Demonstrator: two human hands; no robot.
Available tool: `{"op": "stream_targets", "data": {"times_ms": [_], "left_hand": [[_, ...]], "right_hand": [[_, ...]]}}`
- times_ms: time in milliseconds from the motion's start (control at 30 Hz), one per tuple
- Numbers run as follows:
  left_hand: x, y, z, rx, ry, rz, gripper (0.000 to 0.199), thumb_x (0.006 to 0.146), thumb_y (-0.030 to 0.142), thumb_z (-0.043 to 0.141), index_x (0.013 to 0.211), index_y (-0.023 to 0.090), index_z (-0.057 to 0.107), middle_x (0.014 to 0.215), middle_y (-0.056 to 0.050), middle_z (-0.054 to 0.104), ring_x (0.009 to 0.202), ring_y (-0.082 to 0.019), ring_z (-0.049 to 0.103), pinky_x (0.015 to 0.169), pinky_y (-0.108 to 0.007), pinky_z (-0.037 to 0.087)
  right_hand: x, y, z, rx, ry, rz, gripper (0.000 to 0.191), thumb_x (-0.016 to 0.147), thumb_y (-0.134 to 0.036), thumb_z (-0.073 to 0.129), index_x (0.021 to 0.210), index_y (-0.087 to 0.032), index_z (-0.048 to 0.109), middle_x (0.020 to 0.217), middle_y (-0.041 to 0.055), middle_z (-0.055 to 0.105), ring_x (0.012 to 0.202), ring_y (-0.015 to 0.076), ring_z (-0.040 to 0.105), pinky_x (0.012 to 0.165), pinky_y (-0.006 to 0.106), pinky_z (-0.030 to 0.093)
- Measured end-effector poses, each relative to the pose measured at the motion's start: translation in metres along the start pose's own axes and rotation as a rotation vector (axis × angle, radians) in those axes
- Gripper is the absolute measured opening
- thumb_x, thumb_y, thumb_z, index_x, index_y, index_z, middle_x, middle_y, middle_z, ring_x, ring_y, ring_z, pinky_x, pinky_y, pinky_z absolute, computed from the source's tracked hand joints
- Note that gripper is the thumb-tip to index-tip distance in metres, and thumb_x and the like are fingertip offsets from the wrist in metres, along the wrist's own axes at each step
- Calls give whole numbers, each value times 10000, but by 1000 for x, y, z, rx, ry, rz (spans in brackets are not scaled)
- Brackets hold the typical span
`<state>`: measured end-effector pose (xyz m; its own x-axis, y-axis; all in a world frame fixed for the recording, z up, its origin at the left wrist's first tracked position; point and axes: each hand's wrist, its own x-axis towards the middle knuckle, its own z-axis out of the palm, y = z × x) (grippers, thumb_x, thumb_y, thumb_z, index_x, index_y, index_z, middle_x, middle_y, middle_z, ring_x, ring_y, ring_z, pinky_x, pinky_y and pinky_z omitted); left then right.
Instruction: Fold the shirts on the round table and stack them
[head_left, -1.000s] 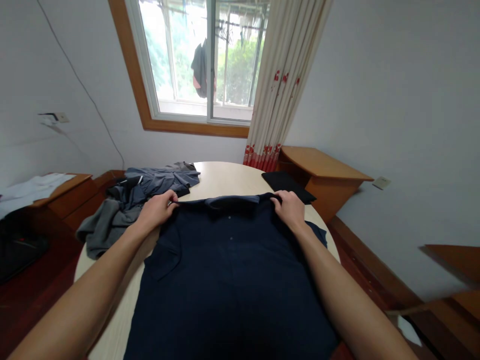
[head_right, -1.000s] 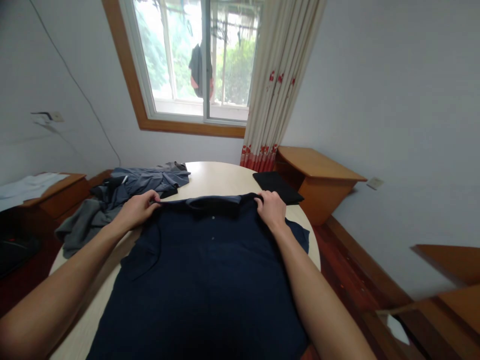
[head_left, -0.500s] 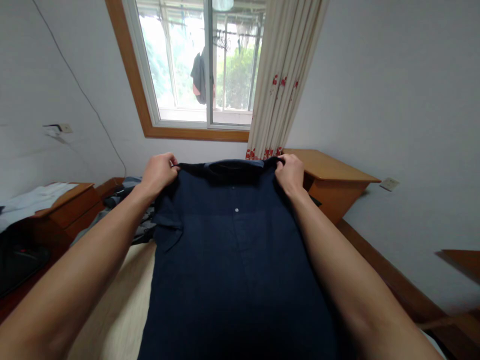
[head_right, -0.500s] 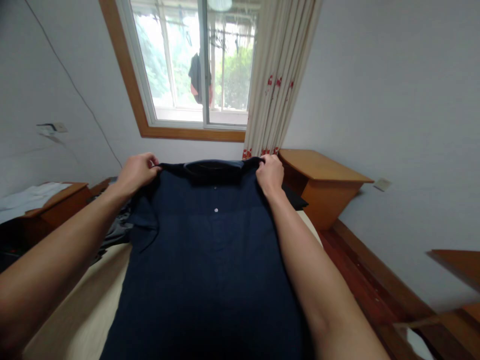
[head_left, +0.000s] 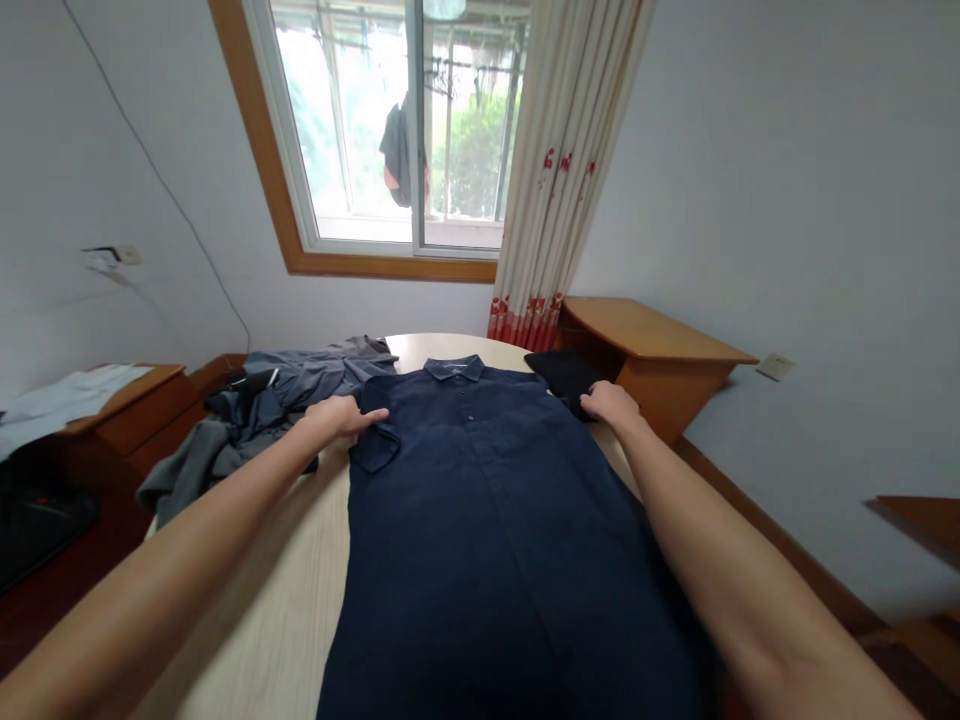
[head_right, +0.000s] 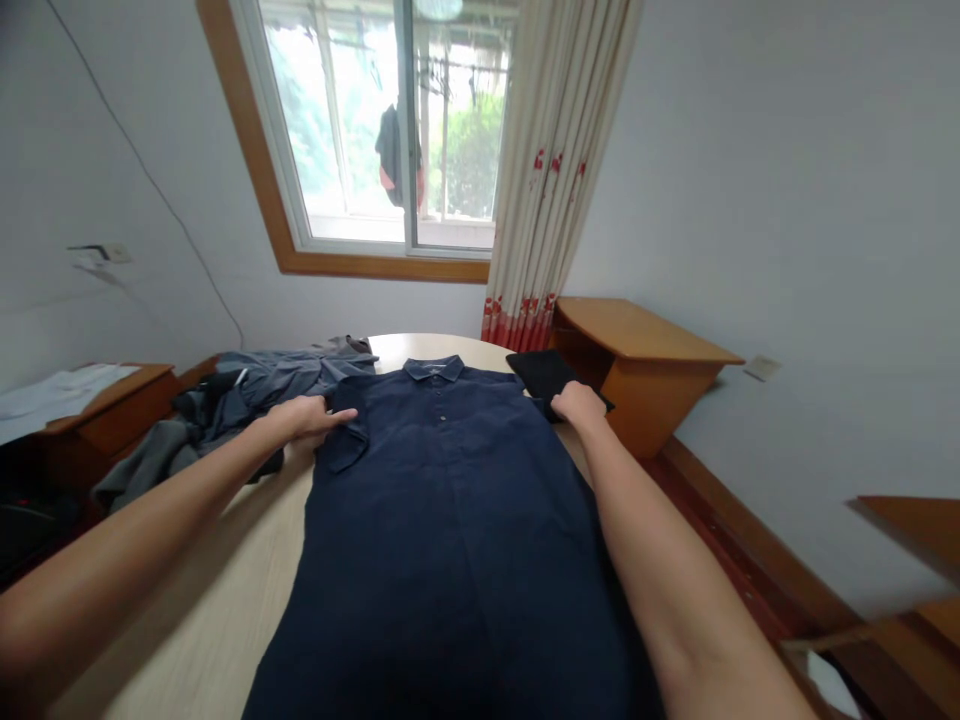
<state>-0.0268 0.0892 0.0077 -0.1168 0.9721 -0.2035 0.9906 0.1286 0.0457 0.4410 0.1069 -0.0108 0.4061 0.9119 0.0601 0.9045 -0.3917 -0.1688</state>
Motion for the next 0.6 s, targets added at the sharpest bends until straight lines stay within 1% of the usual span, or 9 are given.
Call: {"op": "stream_targets", "data": {"times_ms": [67, 167, 233, 267, 333, 367, 400, 500, 600], "left_hand": [[-5, 6, 7, -5, -56, 28, 955, 791, 900, 348, 1086, 83, 746, 1100, -284, 725, 1057, -429, 697, 854, -449, 549], [-11, 16, 18, 32, -13, 84, 970, 735, 883, 499, 1251, 81, 676, 1245, -292, 675, 1133, -435, 665, 881, -456, 550], [-14, 21, 22, 76, -7, 109, 876, 755, 795, 587, 1293, 106, 657, 1305, -269, 653, 1169, -421, 650, 903, -452, 549], [-14, 22, 22, 98, -11, 119, 773, 796, 723, 605, 1281, 126, 668, 1308, -249, 659, 1175, -406, 651, 908, -442, 549], [-14, 19, 17, 131, 8, 123, 526, 886, 564, 578, 1214, 175, 713, 1288, -197, 685, 1171, -372, 659, 907, -417, 550], [-12, 15, 12, 137, 32, 118, 437, 918, 502, 547, 1171, 199, 735, 1269, -173, 700, 1162, -357, 665, 901, -405, 550], [-11, 10, 6, 135, 57, 108, 392, 939, 464, 515, 1129, 217, 752, 1248, -155, 713, 1149, -347, 671, 891, -396, 550], [-5, -8, -12, 107, 148, 61, 413, 965, 456, 438, 1080, 235, 768, 1208, -133, 731, 1125, -335, 678, 871, -376, 548], [-3, -16, -20, 74, 218, 35, 494, 974, 489, 369, 1110, 216, 758, 1220, -146, 725, 1144, -344, 667, 888, -389, 540]], "right_hand": [[-1, 13, 1, -16, -33, 40, 463, 875, -428, 648, 1185, -93, 723, 1195, 253, 692, 1107, 365, 681, 857, 410, 549], [-5, 18, 5, -19, -142, 37, 545, 845, -567, 682, 1095, -86, 743, 1105, 246, 719, 1051, 360, 700, 826, 407, 555], [-10, 15, 8, -22, -169, 9, 549, 849, -609, 667, 1044, -102, 747, 1073, 232, 727, 1033, 354, 707, 819, 408, 555], [-12, 12, 9, -30, -144, -11, 536, 856, -608, 661, 1049, -115, 743, 1091, 225, 726, 1048, 354, 703, 826, 410, 553], [-16, 5, 11, -47, -59, -65, 504, 872, -577, 658, 1129, -148, 718, 1164, 206, 713, 1101, 353, 684, 859, 416, 543], [-18, 1, 12, -51, -27, -90, 502, 878, -556, 660, 1186, -162, 697, 1199, 197, 705, 1127, 351, 674, 879, 418, 536], [-19, -2, 13, -51, -10, -112, 507, 884, -536, 659, 1240, -174, 673, 1226, 189, 698, 1146, 347, 665, 897, 417, 528], [-19, -13, 15, -36, -4, -164, 505, 908, -485, 637, 1330, -208, 630, 1284, 167, 680, 1180, 335, 647, 929, 409, 512], [-17, -23, 17, -38, -26, -183, 450, 923, -455, 616, 1312, -232, 651, 1296, 155, 675, 1174, 329, 647, 929, 408, 508]]}}
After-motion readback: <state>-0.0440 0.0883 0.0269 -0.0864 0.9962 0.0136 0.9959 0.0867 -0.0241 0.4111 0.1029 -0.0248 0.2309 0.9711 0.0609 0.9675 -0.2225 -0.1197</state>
